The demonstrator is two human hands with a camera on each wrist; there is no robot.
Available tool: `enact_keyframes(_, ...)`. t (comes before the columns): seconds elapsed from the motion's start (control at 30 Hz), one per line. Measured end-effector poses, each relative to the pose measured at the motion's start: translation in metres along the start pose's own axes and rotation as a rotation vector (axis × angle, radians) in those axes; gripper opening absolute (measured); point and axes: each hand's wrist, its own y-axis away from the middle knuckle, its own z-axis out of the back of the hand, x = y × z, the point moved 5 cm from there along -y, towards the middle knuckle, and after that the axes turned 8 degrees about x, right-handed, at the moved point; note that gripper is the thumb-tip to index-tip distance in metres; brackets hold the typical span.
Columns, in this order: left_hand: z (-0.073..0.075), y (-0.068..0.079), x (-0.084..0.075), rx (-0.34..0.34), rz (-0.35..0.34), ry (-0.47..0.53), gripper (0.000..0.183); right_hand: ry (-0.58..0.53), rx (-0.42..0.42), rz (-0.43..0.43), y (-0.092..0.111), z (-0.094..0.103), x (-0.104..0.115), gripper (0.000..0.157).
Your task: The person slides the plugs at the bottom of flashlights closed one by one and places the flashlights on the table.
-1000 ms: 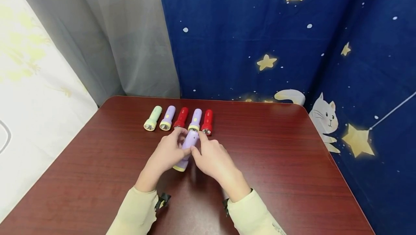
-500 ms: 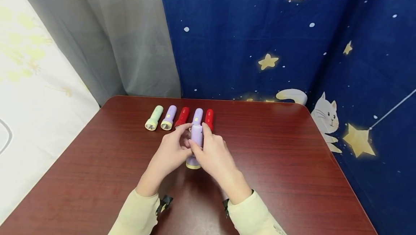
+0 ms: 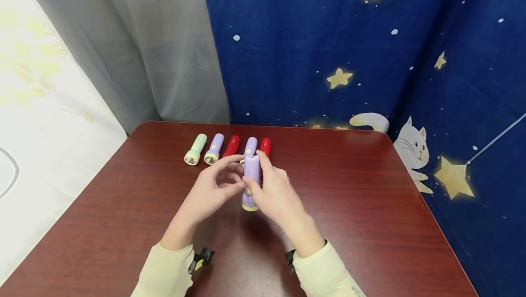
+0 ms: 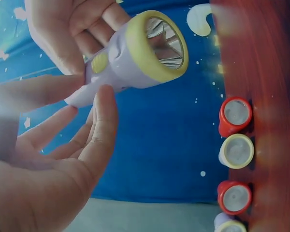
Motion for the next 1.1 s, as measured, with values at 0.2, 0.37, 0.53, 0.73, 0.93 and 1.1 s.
enact_keyframes(0.2, 0.0021, -0.0009, 0.0046, -0.001, 0.016, 0.102, 0.045, -0.101, 0.042, 0.009, 0.0008, 0.0000, -0.0015, 0.070)
enact_keyframes(0.37, 0.0000, -0.0029, 0.0053, -0.016, 0.045, 0.073, 0.048, -0.158, 0.055, 0.033, 0.0017, -0.0041, -0.0010, 0.068)
enact_keyframes(0.53, -0.0011, -0.0034, 0.0062, -0.027, 0.048, 0.076, 0.049, -0.173, 0.072, 0.044, 0.0029, -0.0068, -0.0003, 0.065)
enact_keyframes(0.73, -0.0006, -0.0041, 0.0079, -0.035, 0.023, 0.073, 0.047, -0.189, 0.074, 0.053, 0.0031, -0.0076, 0.0005, 0.066)
enact_keyframes(0.93, -0.0007, -0.0027, 0.0071, -0.039, 0.030, 0.086, 0.047, -0.194, 0.069, 0.062, 0.0034, -0.0085, 0.0006, 0.064)
enact_keyframes(1.1, -0.0010, -0.0016, 0.0065, -0.032, 0.033, 0.088, 0.047, -0.173, 0.042, 0.084, 0.0036, -0.0085, -0.0003, 0.061)
